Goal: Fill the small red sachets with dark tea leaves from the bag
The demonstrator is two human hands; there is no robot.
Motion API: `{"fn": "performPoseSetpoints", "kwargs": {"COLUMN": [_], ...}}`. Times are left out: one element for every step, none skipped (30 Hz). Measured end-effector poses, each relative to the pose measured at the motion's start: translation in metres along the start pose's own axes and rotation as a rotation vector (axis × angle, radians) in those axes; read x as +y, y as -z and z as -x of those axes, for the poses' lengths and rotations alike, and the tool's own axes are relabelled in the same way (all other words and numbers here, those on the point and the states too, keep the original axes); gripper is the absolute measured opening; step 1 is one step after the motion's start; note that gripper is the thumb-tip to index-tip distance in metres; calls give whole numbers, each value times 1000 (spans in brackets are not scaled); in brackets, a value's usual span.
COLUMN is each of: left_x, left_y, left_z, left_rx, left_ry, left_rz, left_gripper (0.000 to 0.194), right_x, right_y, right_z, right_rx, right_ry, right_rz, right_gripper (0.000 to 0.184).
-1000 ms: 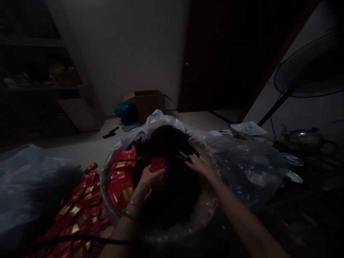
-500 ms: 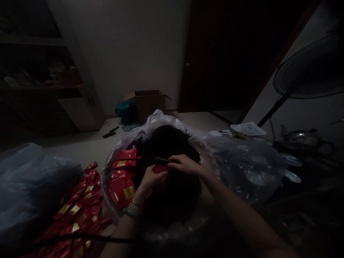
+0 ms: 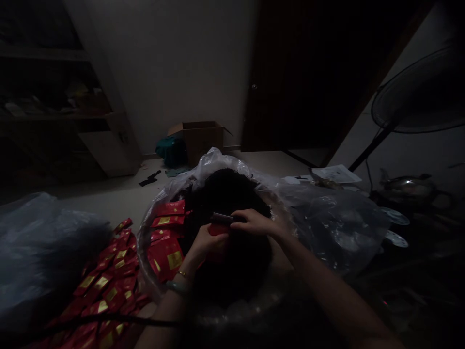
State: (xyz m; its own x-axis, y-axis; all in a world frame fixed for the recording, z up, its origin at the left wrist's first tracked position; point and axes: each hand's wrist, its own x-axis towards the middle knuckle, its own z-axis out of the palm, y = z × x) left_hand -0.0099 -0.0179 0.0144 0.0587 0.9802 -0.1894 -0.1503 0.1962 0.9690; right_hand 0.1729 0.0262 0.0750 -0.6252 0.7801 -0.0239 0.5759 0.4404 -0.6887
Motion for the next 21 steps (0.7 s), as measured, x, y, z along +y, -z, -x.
{"fn": "performPoseSetpoints", "kwargs": {"left_x": [0,0,-1,-1,-2,-2,-2,-2,-2,-1,0,1,2,2,2,2,2,2,2,2,2], "left_y": [0,0,1,1,1,1,0,0,0,1,1,2,2,3,4,5,5,6,6,6,6], "left_z": [0,0,0,0,0,0,0,1,1,0,0,-1,-1,-2,-3,-4,-5,-6,-6,-6,-6], "left_rx": [-9,-16,-18,-19,-17,-14,-12,-10,-3,6,22,42,60,76,86,95,101,103,108,113,119], "left_ry": [-3,-5,-6,-5,-2,4,9,9,-4,-33,-75,-123,-166,-196,-210,-214,-216,-223,-233,-244,-253], "left_rz": [-7,-12,-15,-17,-19,-19,-20,-19,-12,2,18,28,29,20,3,-19,-37,-53,-64,-74,-82], "left_gripper": [36,35,35,36,37,39,40,42,43,45,45,44,43,41,39,37,36,35,33,32,31], "right_x": [1,2,3,4,4,5,5,6,6,6,6,6,5,5,4,3,2,1,0,-1,-2], "right_y": [2,3,3,2,1,0,-2,-4,-5,-6,-7,-8,-9,-10,-11,-13,-14,-16,-18,-21,-23], "right_z": [1,1,2,2,1,1,0,-1,-1,-1,-1,-1,-1,0,0,0,-1,-1,-3,-4,-5], "right_rx": [-7,-14,-21,-26,-25,-18,-7,2,8,8,4,-1,-1,2,5,8,9,9,10,13,21], "right_ry": [5,14,26,40,52,60,65,68,70,74,77,78,76,72,69,68,68,63,51,36,20], "right_rz": [-4,-7,-10,-13,-14,-13,-9,0,13,28,43,54,62,65,63,56,49,43,37,34,36], "right_gripper": [38,39,39,38,36,34,32,31,30,29,29,29,30,30,30,30,31,31,32,33,33]}}
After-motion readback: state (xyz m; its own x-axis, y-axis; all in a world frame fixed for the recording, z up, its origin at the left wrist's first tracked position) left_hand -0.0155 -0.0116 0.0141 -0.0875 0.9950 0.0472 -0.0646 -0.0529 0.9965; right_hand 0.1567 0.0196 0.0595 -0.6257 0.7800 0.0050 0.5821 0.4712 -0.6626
